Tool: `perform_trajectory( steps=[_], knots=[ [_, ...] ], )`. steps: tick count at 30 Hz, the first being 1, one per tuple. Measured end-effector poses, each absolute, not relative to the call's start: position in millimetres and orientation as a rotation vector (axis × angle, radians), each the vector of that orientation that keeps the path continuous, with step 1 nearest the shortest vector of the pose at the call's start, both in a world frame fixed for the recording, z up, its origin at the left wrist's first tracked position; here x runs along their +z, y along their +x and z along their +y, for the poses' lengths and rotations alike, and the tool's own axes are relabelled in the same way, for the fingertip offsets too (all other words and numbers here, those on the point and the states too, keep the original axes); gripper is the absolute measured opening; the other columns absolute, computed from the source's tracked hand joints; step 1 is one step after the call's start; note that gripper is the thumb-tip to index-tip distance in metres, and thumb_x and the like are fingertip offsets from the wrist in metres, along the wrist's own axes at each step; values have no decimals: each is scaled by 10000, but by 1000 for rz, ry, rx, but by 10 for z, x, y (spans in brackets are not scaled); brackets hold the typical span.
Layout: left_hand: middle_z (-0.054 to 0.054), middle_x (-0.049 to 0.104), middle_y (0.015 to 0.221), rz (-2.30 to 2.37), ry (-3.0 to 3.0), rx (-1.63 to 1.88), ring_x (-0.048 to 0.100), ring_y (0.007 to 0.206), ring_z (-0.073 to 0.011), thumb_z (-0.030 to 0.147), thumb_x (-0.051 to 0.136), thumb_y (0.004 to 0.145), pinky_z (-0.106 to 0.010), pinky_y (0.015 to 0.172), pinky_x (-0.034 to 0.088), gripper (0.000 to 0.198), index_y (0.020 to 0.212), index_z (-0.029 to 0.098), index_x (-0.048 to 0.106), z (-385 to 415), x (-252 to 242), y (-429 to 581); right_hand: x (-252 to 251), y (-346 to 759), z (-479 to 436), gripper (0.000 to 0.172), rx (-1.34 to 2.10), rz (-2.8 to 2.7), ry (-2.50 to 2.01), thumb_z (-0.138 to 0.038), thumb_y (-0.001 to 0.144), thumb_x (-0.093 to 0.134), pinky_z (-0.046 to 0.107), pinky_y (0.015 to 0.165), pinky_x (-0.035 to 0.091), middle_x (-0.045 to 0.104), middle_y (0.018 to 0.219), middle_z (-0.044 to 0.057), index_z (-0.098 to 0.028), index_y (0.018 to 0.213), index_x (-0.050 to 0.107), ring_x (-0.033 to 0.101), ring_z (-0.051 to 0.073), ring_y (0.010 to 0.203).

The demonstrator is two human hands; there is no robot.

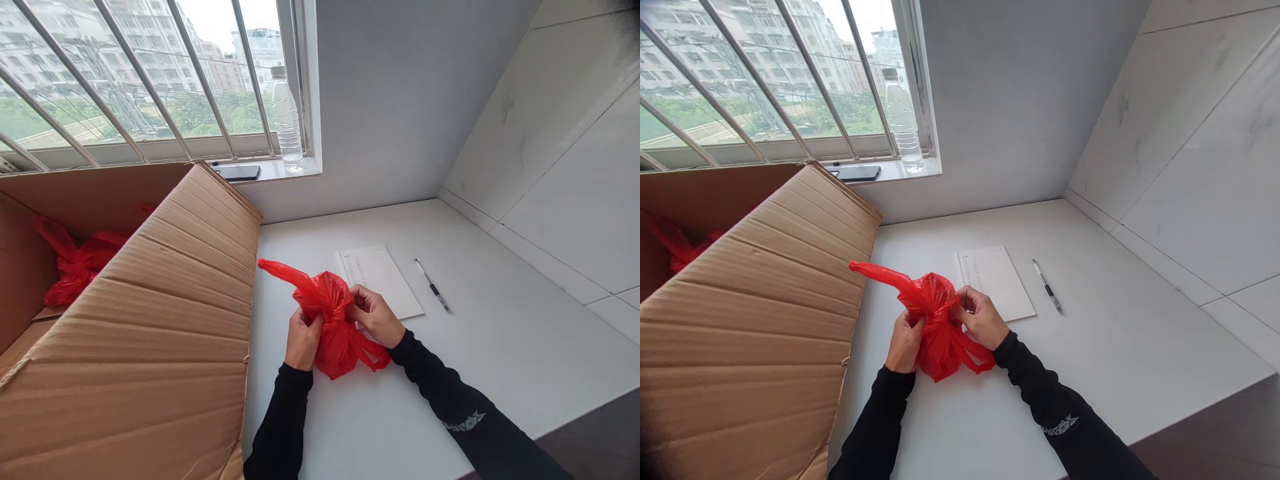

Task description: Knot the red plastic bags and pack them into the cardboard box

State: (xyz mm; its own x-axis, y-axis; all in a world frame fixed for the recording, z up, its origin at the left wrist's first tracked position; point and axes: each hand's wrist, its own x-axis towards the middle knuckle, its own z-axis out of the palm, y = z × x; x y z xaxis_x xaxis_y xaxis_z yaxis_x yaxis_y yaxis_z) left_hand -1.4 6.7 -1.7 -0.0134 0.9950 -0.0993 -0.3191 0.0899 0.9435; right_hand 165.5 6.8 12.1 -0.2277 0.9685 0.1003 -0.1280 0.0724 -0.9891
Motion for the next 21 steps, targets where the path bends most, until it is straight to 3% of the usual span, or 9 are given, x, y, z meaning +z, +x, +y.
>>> perform_trajectory(
  steps=[4, 9, 13, 21],
  knots=[
    [-15, 702, 729, 1070, 948, 1302, 617, 697, -178, 157, 738, 579, -260, 651, 478, 209, 774, 138, 666, 59, -20, -3, 153, 1651, 54, 184, 1369, -1358, -957, -345, 838, 692, 254, 625, 452, 597, 760, -19, -209, 946, 633, 535, 121, 646],
    [25, 632, 587, 1122, 932, 1334, 531, 583, -134, 185, 708, 613, -233, 560, 427, 106, 651, 151, 615, 79, -49, -30, 171, 1639, 49, 292, 1396, -1399, -950, -347, 826, 703, 288, 746, 486, 659, 977, 40, -212, 1074, 628, 611, 167, 834],
    [16, 637, 587, 1116, 924, 1325, 551, 589, -151, 236, 686, 652, -241, 555, 425, 113, 642, 157, 606, 71, -25, -25, 148, 1644, 56, 266, 1379, -1362, -942, -359, 815, 717, 291, 740, 485, 667, 923, 36, -196, 1008, 632, 619, 170, 810],
    [-19, 702, 716, 1051, 926, 1310, 617, 689, -190, 175, 729, 601, -270, 653, 472, 152, 734, 142, 664, 49, -6, -1, 138, 1650, 67, 189, 1331, -1352, -936, -349, 802, 724, 269, 675, 468, 647, 806, 5, -199, 839, 614, 582, 146, 713]
  ],
)
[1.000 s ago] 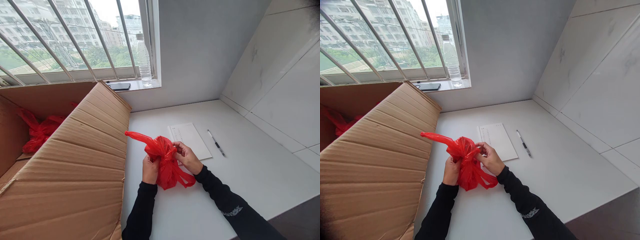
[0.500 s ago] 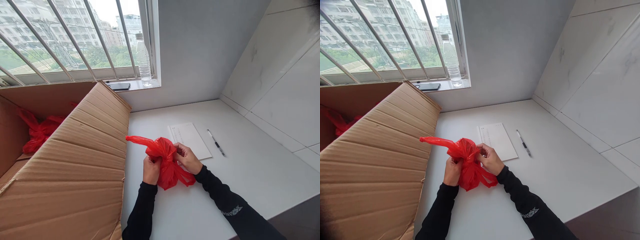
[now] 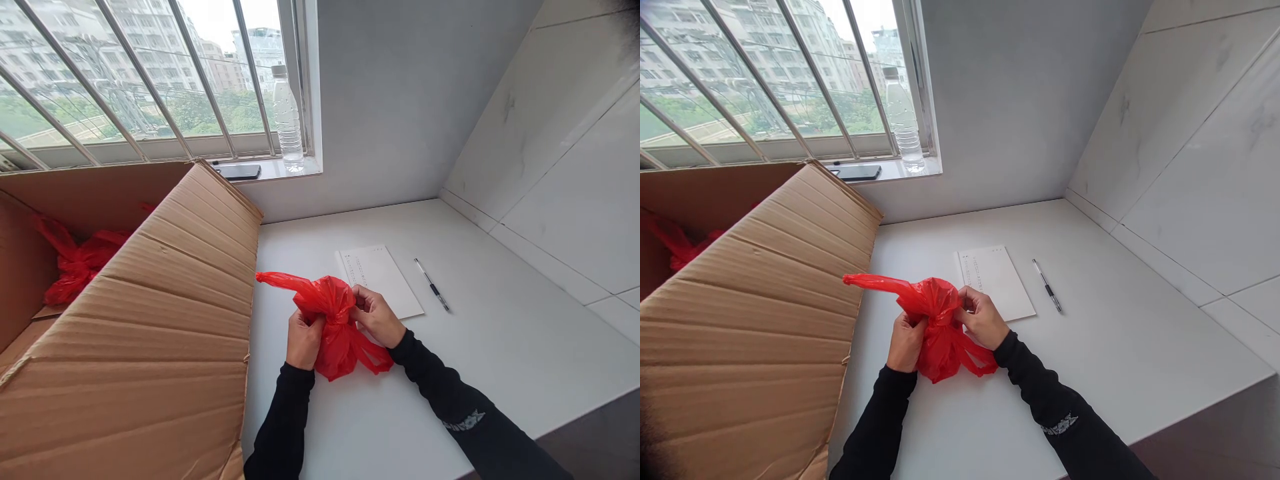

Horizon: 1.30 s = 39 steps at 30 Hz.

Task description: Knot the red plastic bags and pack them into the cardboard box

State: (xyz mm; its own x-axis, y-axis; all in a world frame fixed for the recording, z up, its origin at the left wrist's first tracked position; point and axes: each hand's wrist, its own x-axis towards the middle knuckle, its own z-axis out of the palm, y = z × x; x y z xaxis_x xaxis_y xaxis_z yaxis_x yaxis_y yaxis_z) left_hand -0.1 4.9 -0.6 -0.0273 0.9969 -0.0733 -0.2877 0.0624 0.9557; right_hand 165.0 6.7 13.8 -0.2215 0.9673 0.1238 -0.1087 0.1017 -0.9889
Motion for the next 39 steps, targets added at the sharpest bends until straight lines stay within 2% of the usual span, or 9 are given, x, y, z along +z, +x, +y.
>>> perform_trajectory(
  steps=[6, 13, 19, 26, 32, 39],
  knots=[
    [-3, 674, 651, 1060, 885, 1324, 583, 622, -162, 241, 709, 668, -249, 593, 435, 129, 688, 153, 615, 69, -77, -20, 142, 1642, 58, 240, 1354, -1309, -946, -309, 816, 706, 293, 766, 495, 676, 956, 34, -211, 1021, 628, 635, 176, 846],
    [-10, 695, 728, 1039, 895, 1314, 608, 688, -177, 210, 748, 618, -259, 651, 461, 198, 779, 150, 650, 60, -24, -7, 145, 1645, 64, 175, 1351, -1326, -919, -314, 808, 715, 278, 703, 478, 676, 843, 13, -195, 917, 645, 628, 165, 760],
    [4, 663, 659, 1062, 879, 1320, 582, 646, -169, 214, 737, 612, -253, 618, 434, 154, 698, 155, 623, 60, -17, -14, 140, 1650, 69, 202, 1351, -1335, -930, -322, 803, 717, 288, 732, 490, 686, 894, 21, -205, 952, 645, 642, 178, 805],
    [15, 625, 615, 1064, 848, 1329, 535, 592, -146, 298, 706, 657, -244, 573, 399, 176, 644, 162, 595, 76, -79, -26, 134, 1659, 70, 219, 1347, -1348, -951, -319, 811, 708, 292, 744, 499, 693, 920, 31, -206, 989, 644, 651, 183, 827],
    [12, 628, 642, 1026, 849, 1320, 528, 583, -136, 354, 700, 701, -242, 566, 400, 215, 718, 164, 600, 63, -89, -34, 142, 1656, 65, 228, 1357, -1341, -936, -304, 805, 715, 289, 743, 502, 693, 935, 35, -202, 995, 642, 652, 181, 830],
    [17, 625, 612, 1072, 847, 1319, 537, 573, -147, 296, 746, 619, -251, 568, 406, 202, 673, 160, 607, 69, -36, -13, 165, 1655, 60, 237, 1355, -1353, -953, -331, 809, 707, 296, 751, 509, 697, 934, 36, -204, 1000, 647, 654, 184, 834]
  ],
)
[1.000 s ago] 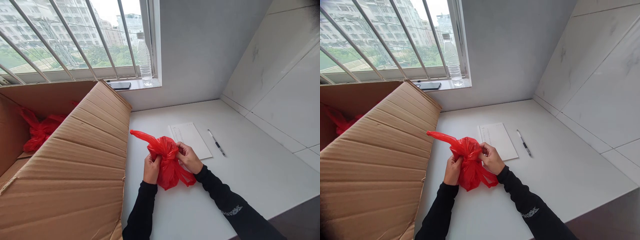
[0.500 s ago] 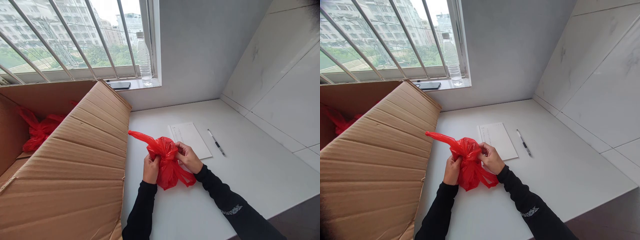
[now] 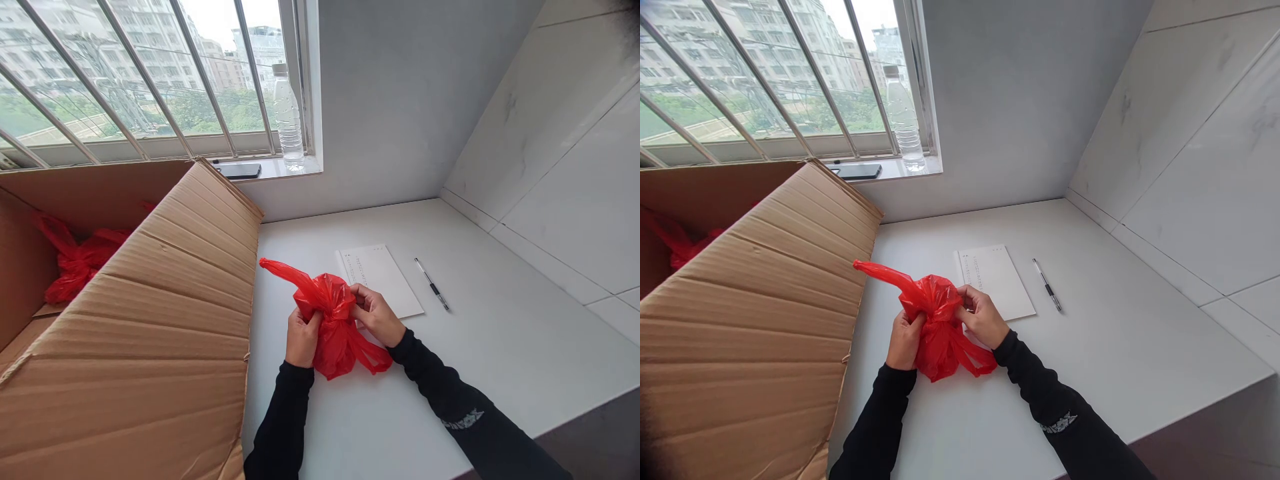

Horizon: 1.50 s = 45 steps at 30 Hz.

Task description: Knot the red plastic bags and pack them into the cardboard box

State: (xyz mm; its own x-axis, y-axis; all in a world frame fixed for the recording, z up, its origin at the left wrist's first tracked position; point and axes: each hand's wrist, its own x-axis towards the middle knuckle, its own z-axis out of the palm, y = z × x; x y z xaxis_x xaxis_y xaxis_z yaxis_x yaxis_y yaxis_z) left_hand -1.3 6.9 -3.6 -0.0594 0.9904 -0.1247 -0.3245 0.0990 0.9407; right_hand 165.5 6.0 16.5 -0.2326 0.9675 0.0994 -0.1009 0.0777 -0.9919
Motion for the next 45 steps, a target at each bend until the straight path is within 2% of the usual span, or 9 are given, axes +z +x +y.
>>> perform_trajectory(
  steps=[6, 11, 17, 19, 24, 28, 31, 37, 45],
  knots=[
    [24, 615, 574, 1085, 829, 1318, 539, 567, -151, 274, 725, 623, -250, 558, 393, 162, 654, 160, 613, 65, -31, -23, 164, 1650, 69, 310, 1372, -1375, -968, -328, 780, 733, 289, 724, 515, 692, 995, 44, -212, 1049, 632, 654, 192, 868],
    [2, 659, 658, 1009, 795, 1293, 588, 625, -166, 288, 709, 657, -256, 592, 426, 163, 717, 164, 622, 53, 7, -19, 131, 1642, 66, 235, 1351, -1278, -966, -341, 785, 732, 292, 701, 505, 701, 876, 29, -200, 950, 644, 654, 182, 778],
    [-13, 672, 708, 807, 547, 1246, 631, 656, -183, 267, 657, 688, -281, 625, 465, 141, 787, 172, 628, -32, 230, 39, 106, 1654, 97, 277, 1354, -1116, -1004, -417, 789, 725, 314, 721, 515, 707, 846, 32, -204, 941, 635, 660, 196, 756],
    [-26, 689, 750, 777, 555, 1238, 646, 687, -193, 244, 657, 668, -287, 640, 472, 187, 838, 168, 642, -54, 276, 61, 100, 1670, 110, 289, 1346, -1086, -1013, -427, 784, 730, 314, 726, 514, 711, 859, 38, -200, 935, 635, 663, 199, 763],
    [-66, 709, 946, 712, 709, 1198, 663, 807, -217, 202, 730, 616, -291, 697, 484, 469, 1071, 169, 619, -45, 225, 80, 84, 1700, 121, 298, 1348, -1042, -1008, -437, 794, 724, 299, 695, 510, 714, 861, 43, -196, 948, 640, 659, 192, 747],
    [-73, 699, 1030, 723, 832, 1189, 655, 918, -237, 197, 790, 627, -314, 794, 495, 554, 1144, 187, 590, -4, 133, 51, 99, 1696, 110, 277, 1351, -1045, -989, -427, 840, 680, 298, 700, 511, 719, 889, 44, -197, 993, 647, 665, 189, 760],
    [-68, 695, 1051, 730, 849, 1196, 654, 949, -236, 215, 799, 669, -323, 825, 502, 533, 1158, 202, 587, 10, 111, 33, 126, 1685, 99, 287, 1395, -1061, -939, -415, 875, 638, 311, 716, 521, 722, 931, 43, -220, 1085, 629, 678, 195, 790],
    [-67, 707, 1019, 754, 753, 1289, 666, 948, -243, 229, 790, 703, -337, 828, 514, 455, 1117, 191, 607, 11, 111, 32, 154, 1665, 72, 420, 1468, -1169, -867, -332, 820, 723, 375, 907, 514, 702, 1089, 58, -246, 1203, 576, 670, 219, 990],
    [-36, 682, 932, 718, 625, 1251, 634, 813, -177, 194, 693, 720, -265, 708, 489, 389, 1102, 198, 619, 2, 168, 58, 150, 1663, 81, 354, 1394, -1096, -871, -339, 803, 742, 364, 863, 537, 711, 1044, 68, -219, 1113, 618, 677, 226, 961]
  ],
)
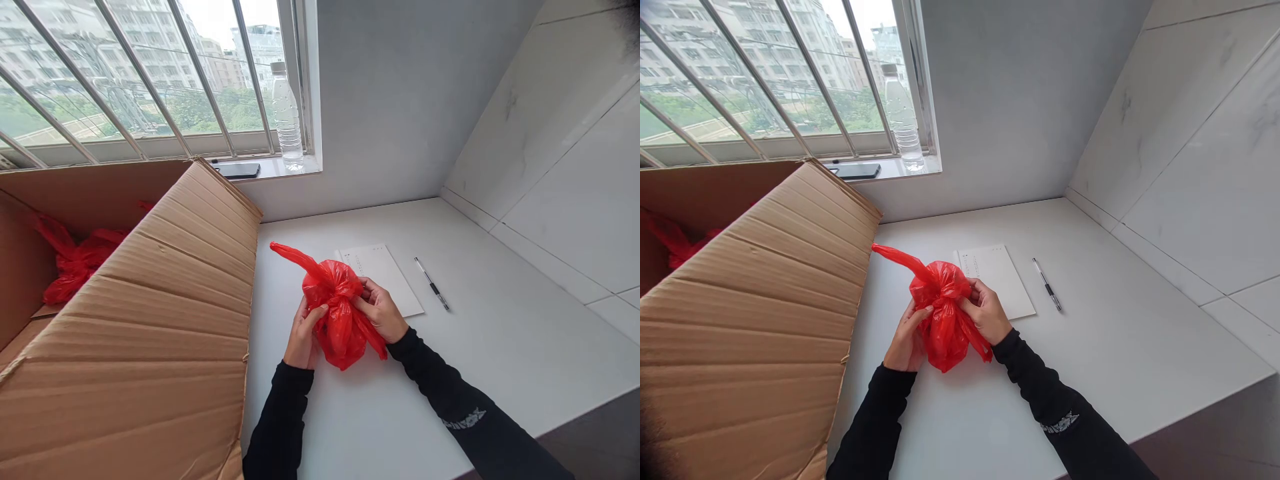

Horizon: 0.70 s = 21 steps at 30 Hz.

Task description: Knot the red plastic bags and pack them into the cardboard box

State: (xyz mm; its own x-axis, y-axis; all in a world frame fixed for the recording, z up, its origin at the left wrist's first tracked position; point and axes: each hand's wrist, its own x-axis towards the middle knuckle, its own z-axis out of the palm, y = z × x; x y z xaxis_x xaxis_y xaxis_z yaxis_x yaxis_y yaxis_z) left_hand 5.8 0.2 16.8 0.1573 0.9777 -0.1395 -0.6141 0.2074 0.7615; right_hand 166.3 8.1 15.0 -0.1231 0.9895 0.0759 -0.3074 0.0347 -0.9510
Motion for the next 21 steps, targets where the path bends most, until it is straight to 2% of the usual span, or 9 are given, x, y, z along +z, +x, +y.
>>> perform_trajectory(
  steps=[4, 6, 10, 15, 21],
  knots=[
    [15, 608, 766, 660, 605, 1219, 518, 604, -97, 102, 585, 656, -205, 548, 399, 436, 1079, 199, 627, -19, 212, 55, 126, 1668, 89, 326, 1361, -1062, -892, -352, 803, 740, 350, 847, 540, 709, 1054, 71, -221, 1078, 623, 676, 231, 964],
    [39, 573, 724, 671, 637, 1224, 466, 560, -76, 56, 573, 622, -192, 522, 364, 498, 1092, 214, 619, -26, 216, 55, 118, 1673, 91, 319, 1369, -1057, -903, -369, 816, 723, 349, 832, 542, 710, 1054, 70, -226, 1081, 617, 679, 231, 951],
    [26, 609, 808, 725, 679, 1256, 526, 653, -93, 53, 636, 620, -198, 602, 414, 554, 1145, 229, 599, -32, 224, 65, 122, 1693, 93, 368, 1452, -1095, -886, -374, 839, 695, 362, 840, 539, 708, 1055, 61, -247, 1165, 579, 682, 220, 940],
    [-7, 658, 927, 717, 671, 1278, 607, 772, -140, 107, 700, 640, -243, 714, 471, 558, 1171, 233, 586, -22, 220, 65, 128, 1715, 103, 522, 1472, -1219, -903, -309, 772, 766, 371, 872, 523, 707, 1058, 58, -251, 1245, 553, 673, 219, 962],
    [-10, 684, 921, 713, 664, 1236, 640, 777, -145, 125, 721, 662, -248, 733, 491, 555, 1189, 224, 580, 0, 166, 54, 123, 1695, 105, 480, 1355, -1210, -935, -302, 734, 794, 368, 896, 511, 709, 1070, 61, -234, 1168, 599, 669, 225, 976]
  ],
)
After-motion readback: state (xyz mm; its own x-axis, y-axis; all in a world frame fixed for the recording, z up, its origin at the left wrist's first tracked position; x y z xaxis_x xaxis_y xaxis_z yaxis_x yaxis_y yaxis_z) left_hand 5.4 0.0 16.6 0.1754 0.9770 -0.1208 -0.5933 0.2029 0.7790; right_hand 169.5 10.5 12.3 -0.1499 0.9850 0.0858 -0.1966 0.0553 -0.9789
